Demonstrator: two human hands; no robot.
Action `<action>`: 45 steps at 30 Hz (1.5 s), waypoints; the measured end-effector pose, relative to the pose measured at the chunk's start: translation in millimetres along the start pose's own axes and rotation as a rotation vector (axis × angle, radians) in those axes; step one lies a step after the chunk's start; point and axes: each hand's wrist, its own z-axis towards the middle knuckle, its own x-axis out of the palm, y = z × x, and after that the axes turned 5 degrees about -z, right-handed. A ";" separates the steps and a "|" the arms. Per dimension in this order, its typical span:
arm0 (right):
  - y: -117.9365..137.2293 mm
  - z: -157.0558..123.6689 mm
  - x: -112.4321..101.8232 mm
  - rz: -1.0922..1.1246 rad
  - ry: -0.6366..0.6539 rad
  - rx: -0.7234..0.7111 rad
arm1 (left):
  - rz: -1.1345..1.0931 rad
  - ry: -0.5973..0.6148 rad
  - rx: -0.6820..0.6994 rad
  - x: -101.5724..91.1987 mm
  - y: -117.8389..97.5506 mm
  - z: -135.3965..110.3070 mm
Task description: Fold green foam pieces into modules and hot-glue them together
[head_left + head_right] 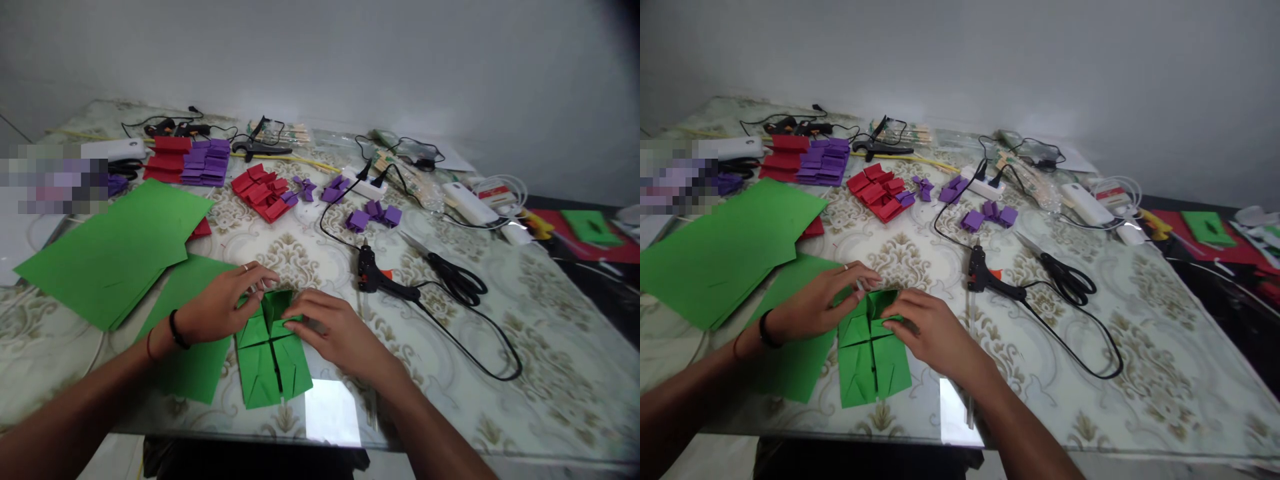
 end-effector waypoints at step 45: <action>20.7 7.8 15.3 -0.093 -0.008 0.397 | 0.123 0.269 0.206 -12.0 -3.2 -20.7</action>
